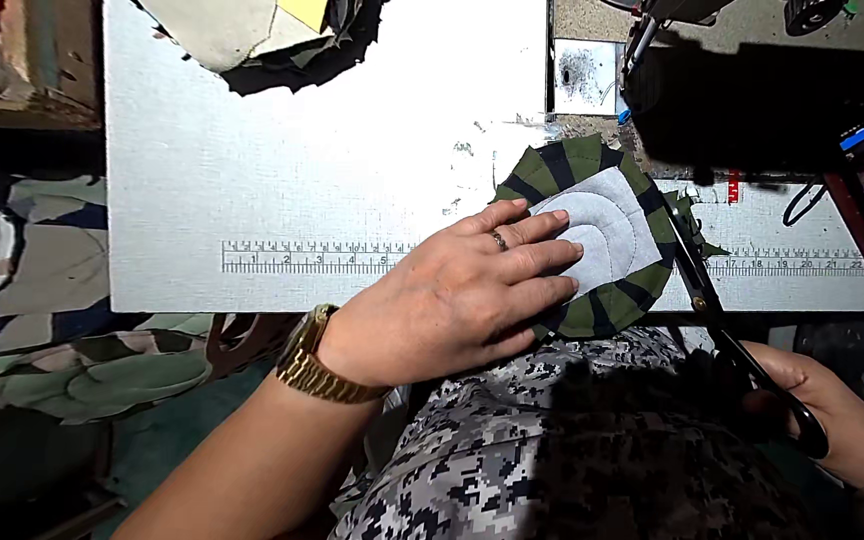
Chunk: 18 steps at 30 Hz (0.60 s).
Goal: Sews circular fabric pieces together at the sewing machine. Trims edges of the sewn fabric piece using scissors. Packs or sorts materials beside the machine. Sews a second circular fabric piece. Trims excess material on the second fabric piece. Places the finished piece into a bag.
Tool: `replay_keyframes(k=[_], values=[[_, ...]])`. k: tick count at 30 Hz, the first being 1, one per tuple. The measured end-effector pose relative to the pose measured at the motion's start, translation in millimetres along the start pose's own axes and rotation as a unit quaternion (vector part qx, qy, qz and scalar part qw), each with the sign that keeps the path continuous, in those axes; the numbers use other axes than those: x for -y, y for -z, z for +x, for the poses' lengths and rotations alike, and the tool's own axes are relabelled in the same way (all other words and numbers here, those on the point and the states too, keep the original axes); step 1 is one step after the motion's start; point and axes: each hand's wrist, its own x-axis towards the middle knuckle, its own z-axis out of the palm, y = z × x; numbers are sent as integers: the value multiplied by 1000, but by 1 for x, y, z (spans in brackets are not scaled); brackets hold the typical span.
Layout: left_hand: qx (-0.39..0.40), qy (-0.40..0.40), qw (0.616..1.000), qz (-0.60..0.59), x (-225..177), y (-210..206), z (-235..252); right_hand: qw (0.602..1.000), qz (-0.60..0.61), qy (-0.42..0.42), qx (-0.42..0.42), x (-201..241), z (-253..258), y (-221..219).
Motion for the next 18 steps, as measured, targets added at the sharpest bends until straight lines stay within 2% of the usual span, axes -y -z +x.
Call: replay_keyframes(k=[4,7,11,18], values=[[4,13,998,66,-27,-13,10,1000,-4,-7,2,1,-2,0],[9,45,992,113,-35,-29,15,998,-10,-14,52,-3,-2,6],[-6,59,993,103,-38,-33,17,993,-29,-19,109,-5,-6,15],[-9,16,999,49,-34,-36,11,994,-20,-21,108,-1,5,14]])
